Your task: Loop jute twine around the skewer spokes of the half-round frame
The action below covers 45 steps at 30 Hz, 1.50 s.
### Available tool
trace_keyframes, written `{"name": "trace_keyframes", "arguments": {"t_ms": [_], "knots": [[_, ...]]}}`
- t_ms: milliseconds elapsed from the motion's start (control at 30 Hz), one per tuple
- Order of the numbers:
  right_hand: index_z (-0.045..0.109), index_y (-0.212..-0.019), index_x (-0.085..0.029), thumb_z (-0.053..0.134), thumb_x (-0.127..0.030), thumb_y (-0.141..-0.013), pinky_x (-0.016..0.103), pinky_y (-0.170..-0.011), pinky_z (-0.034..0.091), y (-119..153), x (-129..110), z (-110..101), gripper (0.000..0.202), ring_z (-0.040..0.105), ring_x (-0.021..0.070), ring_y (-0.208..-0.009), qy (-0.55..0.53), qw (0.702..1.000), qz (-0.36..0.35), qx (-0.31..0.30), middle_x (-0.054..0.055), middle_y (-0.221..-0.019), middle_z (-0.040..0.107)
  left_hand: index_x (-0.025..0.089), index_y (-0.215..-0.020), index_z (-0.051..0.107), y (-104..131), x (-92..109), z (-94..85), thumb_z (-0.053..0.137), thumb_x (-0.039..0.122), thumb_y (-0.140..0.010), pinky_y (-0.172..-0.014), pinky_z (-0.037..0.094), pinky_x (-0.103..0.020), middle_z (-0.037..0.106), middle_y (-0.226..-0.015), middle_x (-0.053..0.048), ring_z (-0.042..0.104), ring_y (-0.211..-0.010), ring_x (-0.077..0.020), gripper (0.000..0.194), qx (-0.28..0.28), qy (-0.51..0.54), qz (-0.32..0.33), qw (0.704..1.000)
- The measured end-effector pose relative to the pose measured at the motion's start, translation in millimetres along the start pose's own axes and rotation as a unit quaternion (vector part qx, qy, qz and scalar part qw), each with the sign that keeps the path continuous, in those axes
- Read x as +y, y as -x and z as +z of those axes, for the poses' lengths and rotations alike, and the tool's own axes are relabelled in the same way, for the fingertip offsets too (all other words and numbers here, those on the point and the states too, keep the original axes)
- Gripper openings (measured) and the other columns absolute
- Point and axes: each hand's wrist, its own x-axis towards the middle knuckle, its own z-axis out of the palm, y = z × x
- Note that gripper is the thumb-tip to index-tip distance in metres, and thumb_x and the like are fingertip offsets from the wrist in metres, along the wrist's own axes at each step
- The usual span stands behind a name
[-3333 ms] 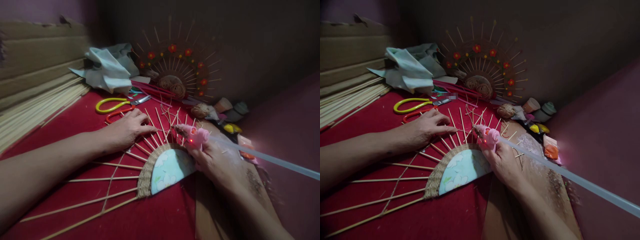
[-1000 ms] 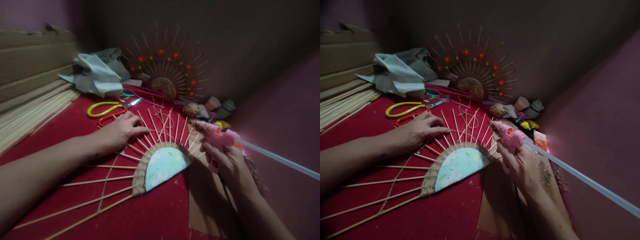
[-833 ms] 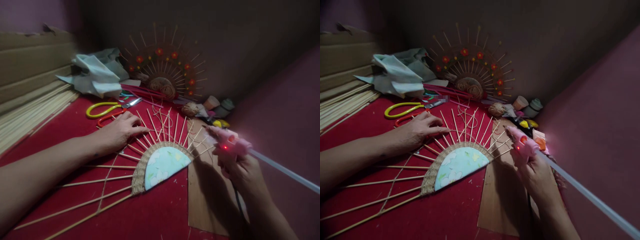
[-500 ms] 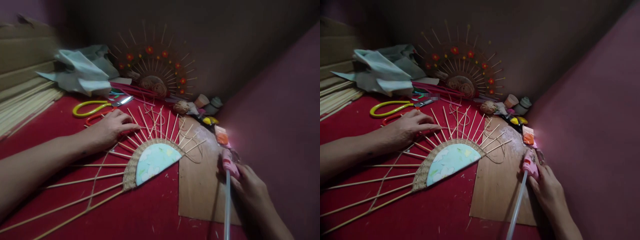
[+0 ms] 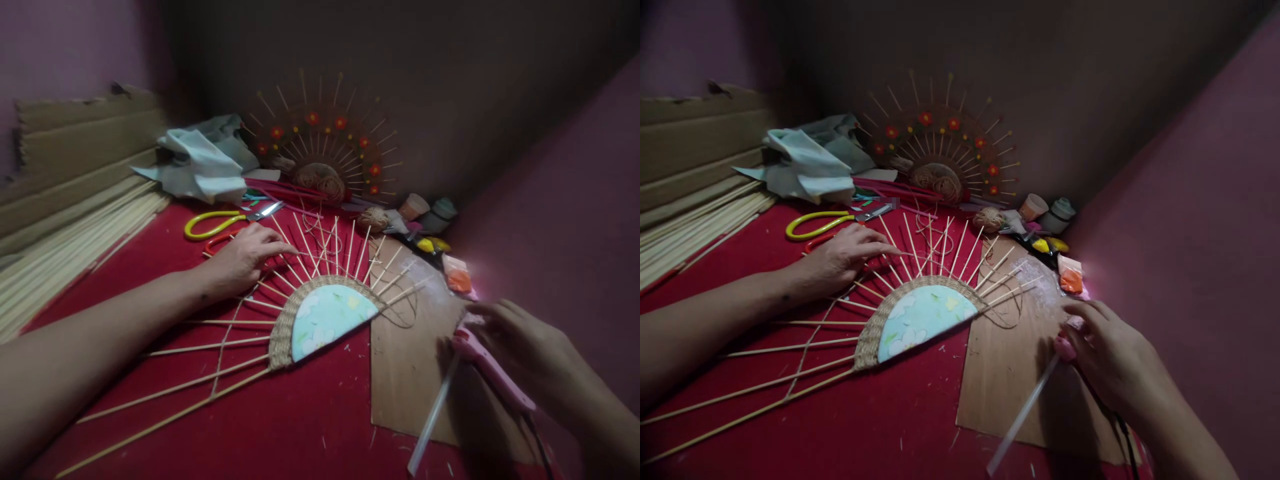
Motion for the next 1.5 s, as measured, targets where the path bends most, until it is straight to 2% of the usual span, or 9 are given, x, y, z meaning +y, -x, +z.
{"name": "trace_keyframes", "arguments": {"t_ms": [67,167,267,367,533,733,900,1167,1500], "knots": [[0.064,-0.091,-0.023,0.049,-0.034,-0.083,0.031,-0.056,0.047,-17.6,-36.5,4.5,0.021,0.063,0.019,-0.063,-0.051,0.996,-0.07,-0.033,0.008,-0.084,0.067,0.025,-0.109,0.066,-0.5,1.6,-1.4,0.044,0.025,-0.09,-0.08,0.042,-0.036,0.063,-0.099,-0.008,0.052,-0.088,-0.0192,0.029,-0.002,0.002,-0.012,1.0],[0.065,-0.09,-0.019,0.049,-0.022,-0.083,0.027,-0.062,0.044,-46.8,-88.4,18.9,0.018,0.06,0.0148,-0.068,-0.078,0.973,-0.205,-0.073,0.006,-0.086,0.065,0.024,-0.119,0.059,-0.2,1.0,-2.0,0.044,0.019,-0.088,-0.082,0.042,-0.034,0.062,-0.105,-0.007,0.054,-0.092,-0.0188,0.035,-0.012,0.002,-0.035,0.999],[0.067,-0.086,-0.017,0.052,-0.018,-0.081,0.026,-0.064,0.04,-75.2,-124.7,37.5,0.016,0.057,0.0152,-0.072,-0.027,0.975,-0.21,-0.062,0.006,-0.082,0.064,0.022,-0.123,0.056,0.9,-1.1,-0.9,0.04,0.01,-0.084,-0.085,0.041,-0.035,0.061,-0.108,-0.008,0.053,-0.095,-0.0193,0.044,-0.025,-0.004,-0.044,0.999],[0.068,-0.085,-0.016,0.051,-0.02,-0.081,0.026,-0.064,0.038,-97.7,-143.4,57.6,0.018,0.057,0.0157,-0.074,0.003,0.973,-0.204,-0.106,0.007,-0.086,0.065,0.018,-0.118,0.059,1.1,0.0,-2.4,0.039,0.01,-0.083,-0.087,0.041,-0.039,0.06,-0.109,-0.01,0.052,-0.098,-0.0213,0.041,-0.038,-0.006,-0.054,0.998],[0.066,-0.087,-0.016,0.049,-0.018,-0.079,0.027,-0.063,0.036,-114.8,-153.0,78.0,0.02,0.059,0.0194,-0.082,0.069,0.972,-0.172,-0.142,0.009,-0.093,0.065,0.017,-0.109,0.062,-5.4,8.6,-19.0,0.042,0.02,-0.085,-0.09,0.042,-0.038,0.059,-0.108,-0.01,0.052,-0.1,-0.0215,0.031,-0.065,0.026,-0.099,0.993],[0.065,-0.089,-0.015,0.042,-0.017,-0.083,0.028,-0.057,0.033,-118.7,-158.6,76.9,0.024,0.062,0.0203,-0.078,0.094,0.967,-0.166,-0.17,0.013,-0.089,0.068,0.019,-0.104,0.066,-30.8,16.6,-35.9,0.051,0.027,-0.083,-0.088,0.042,-0.035,0.059,-0.102,-0.008,0.054,-0.097,-0.0204,0.027,-0.145,0.038,-0.127,0.98],[0.062,-0.099,-0.015,0.043,-0.021,-0.086,0.027,-0.054,0.029,-126.5,-160.8,74.7,0.024,0.062,0.0195,-0.073,0.071,0.978,-0.14,-0.14,0.012,-0.084,0.069,0.02,-0.099,0.068,-62.7,23.8,-19.6,0.055,0.021,-0.08,-0.083,0.043,-0.028,0.062,-0.1,-0.005,0.058,-0.092,-0.0174,0.024,-0.189,0.059,-0.152,0.968],[0.064,-0.089,-0.018,0.044,-0.018,-0.082,0.026,-0.056,0.031,-141.3,-153.1,82.2,0.021,0.063,0.0196,-0.075,0.038,0.981,-0.159,-0.106,0.01,-0.082,0.07,0.016,-0.094,0.064,-82.7,16.3,14.4,0.059,0.015,-0.071,-0.062,0.041,-0.023,0.067,-0.082,-0.002,0.06,-0.072,-0.0138,0.024,-0.155,0.151,-0.225,0.95],[0.066,-0.095,-0.018,0.044,-0.02,-0.084,0.028,-0.057,0.039,-142.0,-158.2,83.3,0.024,0.067,0.0259,-0.082,0.059,0.983,-0.136,-0.11,0.013,-0.087,0.071,0.016,-0.08,0.06,-86.0,20.9,16.9,0.065,0.019,-0.069,-0.056,0.038,-0.022,0.063,-0.066,0.002,0.058,-0.064,-0.0139,0.012,-0.165,0.126,-0.257,0.944]]}}
